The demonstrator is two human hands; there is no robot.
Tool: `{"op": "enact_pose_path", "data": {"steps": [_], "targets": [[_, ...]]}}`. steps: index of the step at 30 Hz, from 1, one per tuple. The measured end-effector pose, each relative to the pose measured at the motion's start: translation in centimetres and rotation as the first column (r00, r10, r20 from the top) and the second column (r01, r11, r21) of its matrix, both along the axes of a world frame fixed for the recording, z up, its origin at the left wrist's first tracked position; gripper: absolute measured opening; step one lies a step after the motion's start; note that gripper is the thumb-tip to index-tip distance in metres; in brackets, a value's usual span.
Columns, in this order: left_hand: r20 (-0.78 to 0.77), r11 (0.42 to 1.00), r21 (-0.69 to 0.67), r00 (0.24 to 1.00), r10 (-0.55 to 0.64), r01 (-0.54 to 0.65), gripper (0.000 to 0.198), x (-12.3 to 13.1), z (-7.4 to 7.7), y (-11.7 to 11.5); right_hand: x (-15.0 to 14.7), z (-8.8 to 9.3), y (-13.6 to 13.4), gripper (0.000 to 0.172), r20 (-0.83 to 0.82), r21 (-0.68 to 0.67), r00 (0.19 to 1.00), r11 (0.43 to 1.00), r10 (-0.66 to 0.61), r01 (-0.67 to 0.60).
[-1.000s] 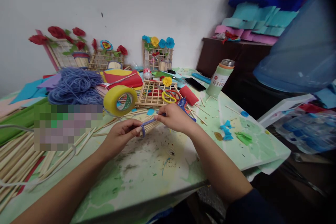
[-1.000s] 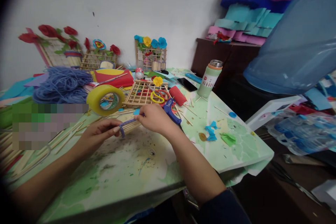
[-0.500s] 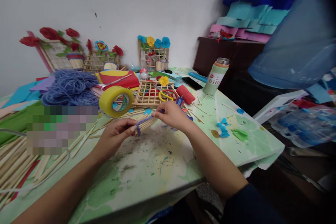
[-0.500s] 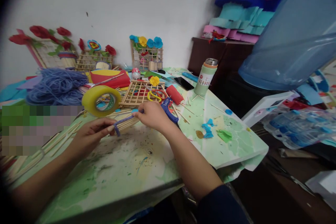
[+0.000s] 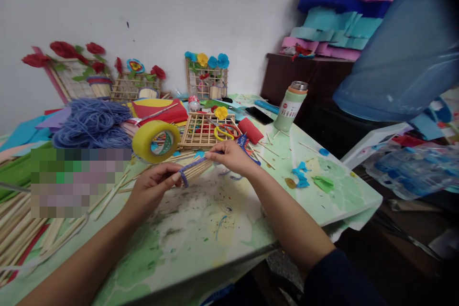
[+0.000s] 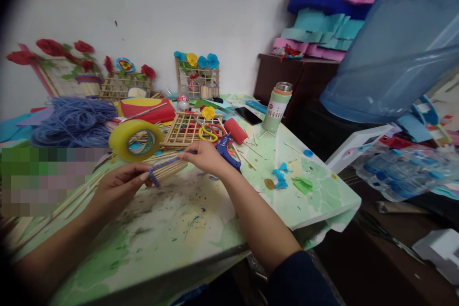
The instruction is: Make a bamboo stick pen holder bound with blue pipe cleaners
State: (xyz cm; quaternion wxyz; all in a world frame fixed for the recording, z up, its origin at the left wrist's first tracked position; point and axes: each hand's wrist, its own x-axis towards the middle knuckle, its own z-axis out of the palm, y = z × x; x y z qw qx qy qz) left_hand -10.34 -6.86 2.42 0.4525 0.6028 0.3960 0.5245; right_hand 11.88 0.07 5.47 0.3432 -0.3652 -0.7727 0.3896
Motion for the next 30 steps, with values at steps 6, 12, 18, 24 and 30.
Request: {"op": "enact_pose_path", "data": {"steps": [6,12,18,24,30], "targets": [[0.182,0.995,-0.098,0.983,-0.001,0.020,0.021,0.9,0.2,-0.2,-0.1,0.2,-0.4,0.026,-0.132,-0.033,0.991,0.999,-0.007,0.002],[0.292,0.975,-0.215,0.956,0.001,0.064,0.021,1.2,0.3,-0.3,0.1,0.6,-0.6,0.022,-0.112,-0.057,0.994,0.998,0.018,-0.025],[0.302,0.935,-0.334,0.953,-0.015,0.120,0.023,1.3,0.3,-0.3,-0.1,0.5,-0.8,0.025,-0.031,0.023,0.997,0.998,0.067,-0.066],[0.162,0.916,-0.387,0.986,-0.043,0.104,0.026,1.6,-0.2,-0.2,-0.4,0.5,-1.2,0.024,0.080,0.083,0.991,0.990,0.110,-0.116],[0.080,0.925,-0.367,0.994,-0.078,0.103,0.025,1.4,-0.4,-0.1,-0.5,0.6,-1.4,0.025,0.114,0.075,0.987,0.990,0.112,-0.121]]}}
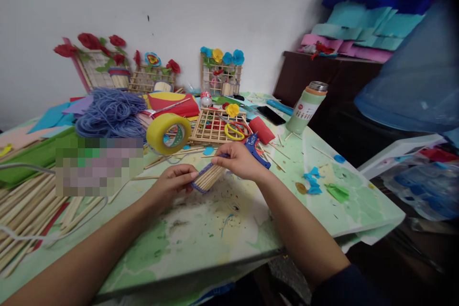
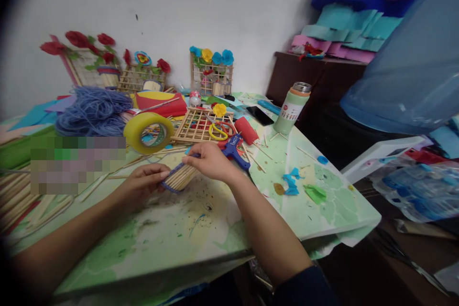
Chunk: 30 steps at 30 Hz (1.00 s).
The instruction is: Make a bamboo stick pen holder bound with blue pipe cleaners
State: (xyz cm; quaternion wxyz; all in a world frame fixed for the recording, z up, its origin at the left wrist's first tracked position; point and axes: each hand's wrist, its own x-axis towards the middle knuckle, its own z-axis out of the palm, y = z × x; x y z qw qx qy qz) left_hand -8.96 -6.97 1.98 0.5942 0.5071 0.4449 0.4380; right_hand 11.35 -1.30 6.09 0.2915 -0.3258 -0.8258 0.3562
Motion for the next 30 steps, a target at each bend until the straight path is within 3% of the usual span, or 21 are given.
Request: {"op": "enact_pose_path", "data": {"steps": [4,7,11,14,17,19,24,30], "targets": [[-0.015,0.999,0.028,0.999,-0.036,0.037,0.029,-0.4,-0.4,0.1,-0.1,0.0,-0.2,0.024,0.002,-0.005,1.000,1.000,0.007,-0.007],[-0.142,0.991,0.110,0.988,-0.061,0.077,0.040,-0.8,-0.6,0.1,-0.2,0.1,-0.5,0.024,0.011,0.016,1.000,1.000,0.025,-0.026],[-0.271,0.962,0.269,0.962,0.021,0.054,0.035,-1.0,-0.2,0.0,-0.5,0.6,-1.5,0.021,0.053,0.075,0.998,0.996,0.045,-0.049],[-0.251,0.941,0.337,0.966,0.063,0.027,0.029,-0.9,0.3,-0.2,-0.9,0.9,-2.2,0.021,0.097,0.152,0.994,0.986,0.046,-0.061],[-0.133,0.924,0.381,0.987,0.085,-0.029,0.033,-0.9,0.6,-0.4,-1.2,1.0,-2.8,0.023,0.137,0.231,0.990,0.970,0.039,-0.070],[-0.110,0.920,0.390,0.990,0.089,-0.039,0.033,-0.8,0.8,-0.6,-1.4,1.0,-3.0,0.024,0.157,0.267,0.987,0.961,0.031,-0.072],[-0.302,0.943,0.326,0.952,0.040,0.064,0.019,-0.4,1.4,-0.8,-1.5,1.0,-3.2,0.022,0.183,0.323,0.983,0.942,0.027,-0.086],[-0.316,0.923,0.382,0.945,0.088,0.042,0.016,-0.1,1.9,-0.8,-1.6,0.7,-2.9,0.024,0.136,0.268,0.990,0.962,0.023,-0.059]]}}
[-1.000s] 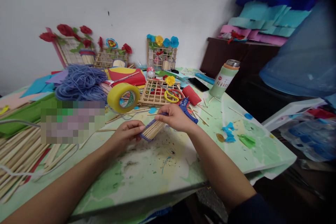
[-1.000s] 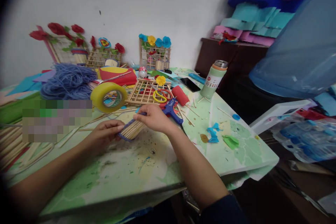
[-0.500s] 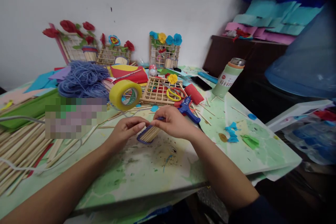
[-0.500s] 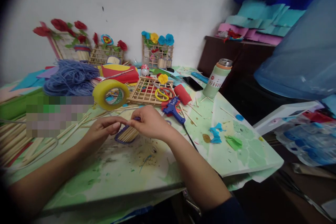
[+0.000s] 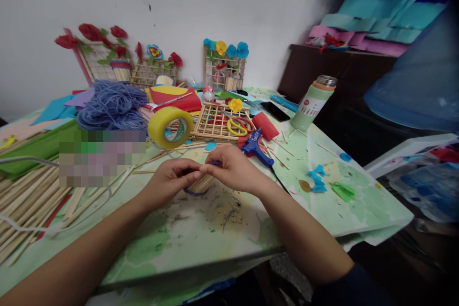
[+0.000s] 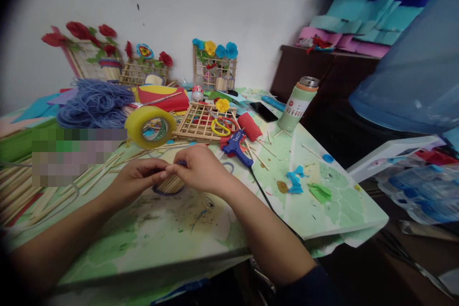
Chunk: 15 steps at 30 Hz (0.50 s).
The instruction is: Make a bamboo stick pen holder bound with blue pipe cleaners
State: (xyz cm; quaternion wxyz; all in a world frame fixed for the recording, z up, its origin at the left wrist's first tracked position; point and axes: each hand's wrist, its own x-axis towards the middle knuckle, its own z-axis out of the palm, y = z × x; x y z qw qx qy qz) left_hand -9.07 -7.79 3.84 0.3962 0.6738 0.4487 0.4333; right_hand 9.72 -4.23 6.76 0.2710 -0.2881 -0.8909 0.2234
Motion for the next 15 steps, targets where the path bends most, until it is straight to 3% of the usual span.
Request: {"op": "enact_pose_path", "data": {"steps": [6,15], "targets": [[0.058,0.998,-0.002,0.996,0.068,-0.068,0.013,-0.5,-0.8,0.3,-0.2,-0.4,0.1,0.030,-0.079,-0.068,0.996,0.997,-0.045,0.039],[0.110,0.999,-0.036,0.993,0.038,-0.034,0.017,-0.6,-1.8,0.4,-0.6,-0.2,-0.2,0.027,-0.040,-0.006,0.994,0.995,-0.103,0.103]]}}
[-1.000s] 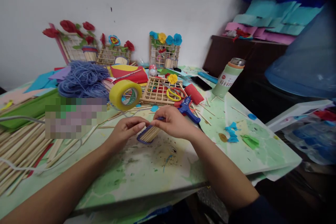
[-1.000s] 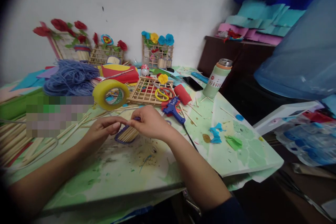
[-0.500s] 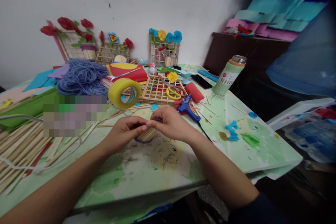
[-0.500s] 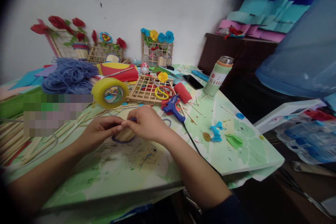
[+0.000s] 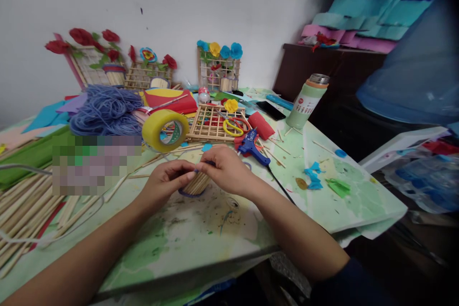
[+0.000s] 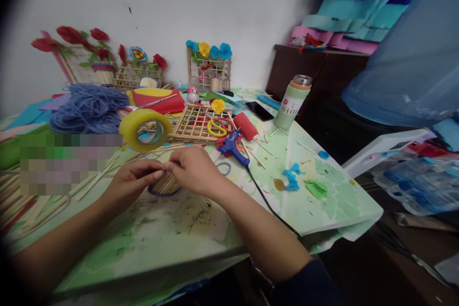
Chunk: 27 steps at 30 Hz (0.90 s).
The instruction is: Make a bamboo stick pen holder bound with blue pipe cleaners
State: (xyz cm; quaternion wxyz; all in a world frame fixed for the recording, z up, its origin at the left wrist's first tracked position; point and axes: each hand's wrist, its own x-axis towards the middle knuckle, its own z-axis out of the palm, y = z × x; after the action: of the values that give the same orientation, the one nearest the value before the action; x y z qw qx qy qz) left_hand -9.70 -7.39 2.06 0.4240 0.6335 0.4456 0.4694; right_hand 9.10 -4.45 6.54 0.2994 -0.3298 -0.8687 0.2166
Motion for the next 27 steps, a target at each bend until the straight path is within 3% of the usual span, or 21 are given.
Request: {"op": "enact_pose_path", "data": {"steps": [6,10,15,18,22,27], "targets": [[-0.032,0.999,0.043,0.999,-0.008,0.009,0.018,0.2,0.4,-0.3,-0.1,0.2,-0.4,0.030,0.026,0.032,0.999,0.999,0.027,-0.028],[-0.110,0.995,0.089,0.992,0.056,-0.046,0.014,0.2,0.7,-0.2,0.3,0.4,-0.3,0.032,0.008,-0.043,0.997,0.996,0.073,-0.073],[-0.022,0.989,0.105,0.994,0.111,-0.108,0.007,-0.2,0.6,0.1,0.9,1.4,1.2,0.026,-0.013,-0.096,0.996,0.992,0.084,-0.085],[0.127,0.990,0.008,0.982,0.141,-0.143,0.007,0.0,0.6,0.2,1.3,2.5,3.1,0.016,-0.048,-0.115,0.996,0.990,0.079,-0.084],[0.370,0.958,-0.235,0.896,0.244,-0.164,0.014,0.2,1.2,0.1,2.2,3.4,5.8,0.015,-0.029,-0.162,0.982,0.969,0.186,-0.188],[0.474,0.906,-0.373,0.799,0.371,-0.199,0.008,-0.3,1.6,0.8,3.7,2.6,6.3,0.021,-0.093,-0.133,0.993,0.987,0.074,-0.086]]}}
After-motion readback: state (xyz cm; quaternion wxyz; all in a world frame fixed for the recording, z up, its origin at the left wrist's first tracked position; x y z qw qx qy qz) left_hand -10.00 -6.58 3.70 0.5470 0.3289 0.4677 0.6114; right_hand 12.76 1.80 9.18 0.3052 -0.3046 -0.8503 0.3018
